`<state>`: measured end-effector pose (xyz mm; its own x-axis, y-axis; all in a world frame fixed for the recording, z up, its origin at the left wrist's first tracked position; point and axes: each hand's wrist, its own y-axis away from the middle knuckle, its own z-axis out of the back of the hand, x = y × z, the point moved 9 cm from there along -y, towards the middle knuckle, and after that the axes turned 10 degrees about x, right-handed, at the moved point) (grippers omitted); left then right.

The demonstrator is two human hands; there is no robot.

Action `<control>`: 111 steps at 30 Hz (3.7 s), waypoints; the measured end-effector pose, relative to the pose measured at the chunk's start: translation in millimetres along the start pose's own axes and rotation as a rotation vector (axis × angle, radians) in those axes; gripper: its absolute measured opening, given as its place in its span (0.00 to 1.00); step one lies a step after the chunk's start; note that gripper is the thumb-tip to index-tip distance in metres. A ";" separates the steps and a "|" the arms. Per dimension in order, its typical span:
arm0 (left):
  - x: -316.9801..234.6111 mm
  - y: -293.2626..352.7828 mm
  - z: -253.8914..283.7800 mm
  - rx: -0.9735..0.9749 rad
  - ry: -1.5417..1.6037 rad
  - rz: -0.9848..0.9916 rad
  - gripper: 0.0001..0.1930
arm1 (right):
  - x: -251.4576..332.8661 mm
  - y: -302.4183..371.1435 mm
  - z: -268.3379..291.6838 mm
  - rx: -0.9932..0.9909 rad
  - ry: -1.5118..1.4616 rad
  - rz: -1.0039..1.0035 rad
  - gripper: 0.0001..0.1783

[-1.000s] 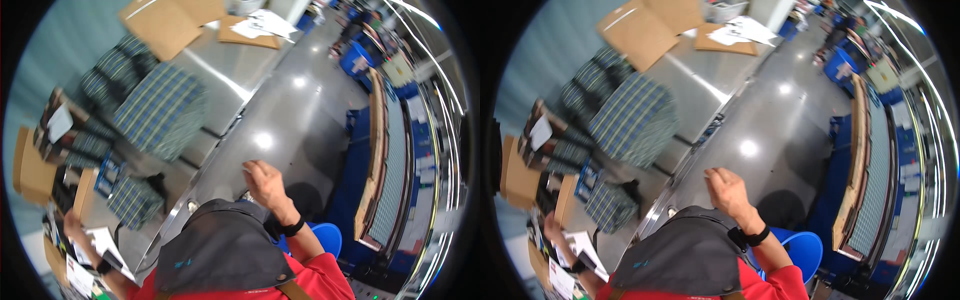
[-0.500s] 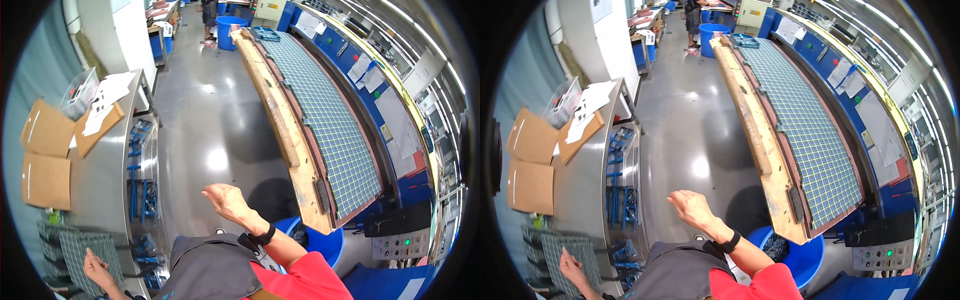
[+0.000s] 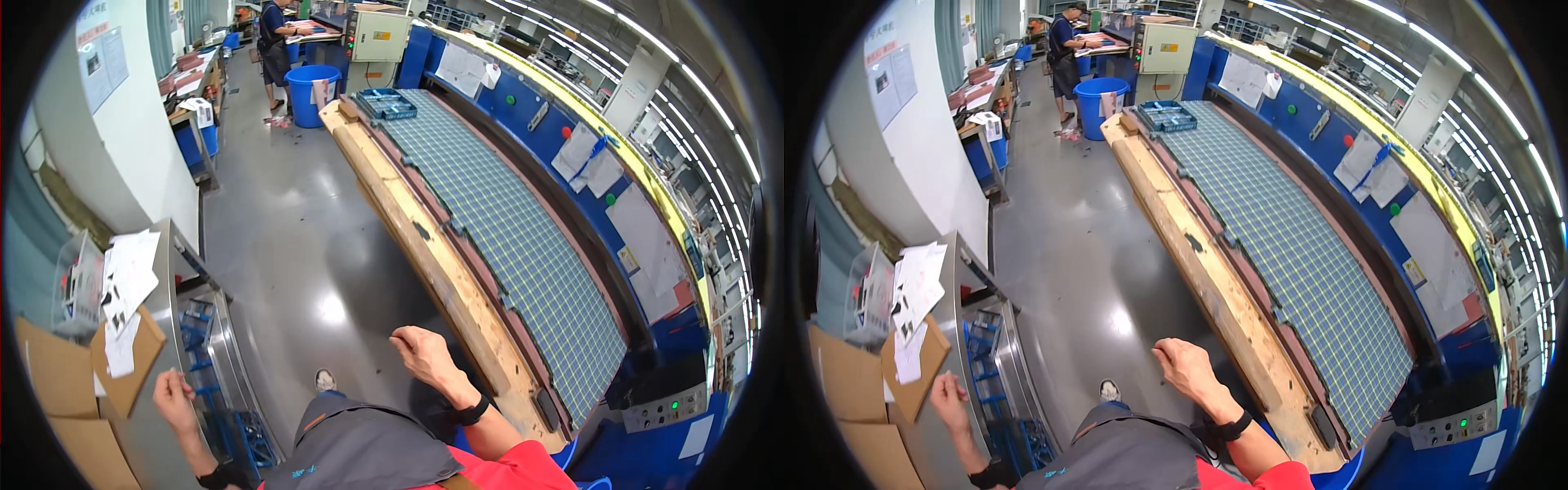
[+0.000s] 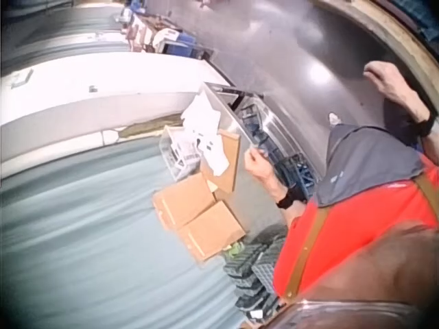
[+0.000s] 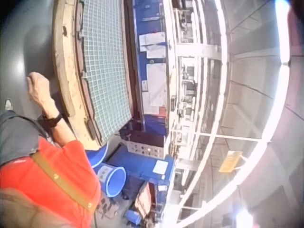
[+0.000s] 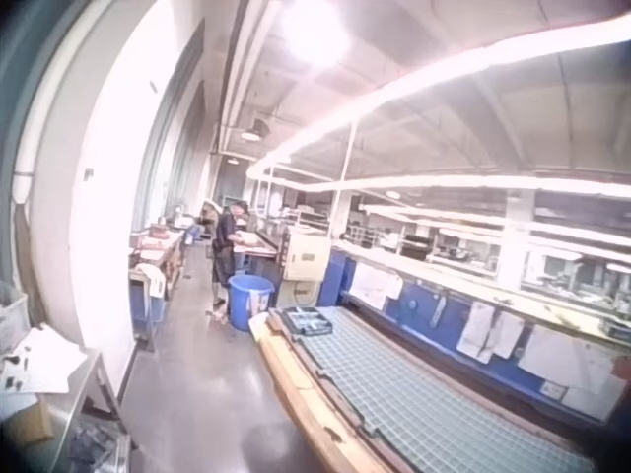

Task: Use a calculator to find dimensions, then position a metal die on fabric for cutting.

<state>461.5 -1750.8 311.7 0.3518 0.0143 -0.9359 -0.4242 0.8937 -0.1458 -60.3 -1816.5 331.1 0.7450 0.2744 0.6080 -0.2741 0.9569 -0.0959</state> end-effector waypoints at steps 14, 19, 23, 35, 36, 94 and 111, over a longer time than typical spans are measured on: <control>-119.2 -283.5 -324.3 0.750 -0.206 -0.295 0.08 | -79.8 -212.5 49.0 -0.078 -0.293 -0.393 0.10; -118.7 -380.0 -384.4 0.741 -0.255 -0.327 0.08 | -151.0 -285.3 54.9 -0.196 -0.784 -0.470 0.10; -102.7 -470.2 -404.8 0.710 -0.353 -0.224 0.07 | -189.3 -347.5 59.8 -0.209 -0.945 -0.518 0.11; -182.1 -666.0 -636.5 0.934 -0.400 -0.505 0.09 | -251.3 -402.4 115.3 -0.249 -0.630 -0.825 0.11; -197.1 -680.6 -663.4 0.972 -0.419 -0.555 0.10 | -253.3 -401.2 127.7 -0.287 -0.584 -0.877 0.10; -228.3 -758.0 -1298.4 2.334 0.179 0.391 0.22 | -202.9 -614.3 -10.9 -1.329 0.125 -2.148 0.09; -262.6 -728.5 -1276.9 2.167 0.244 -0.661 0.11 | -194.2 -600.5 -23.2 -1.180 0.205 -2.223 0.07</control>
<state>-387.3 -2978.1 254.4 -0.1295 -0.2753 -0.9526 0.9646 -0.2577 -0.0567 -26.3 -2442.2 252.3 -0.5794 -0.7350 0.3523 0.7919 -0.6100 0.0298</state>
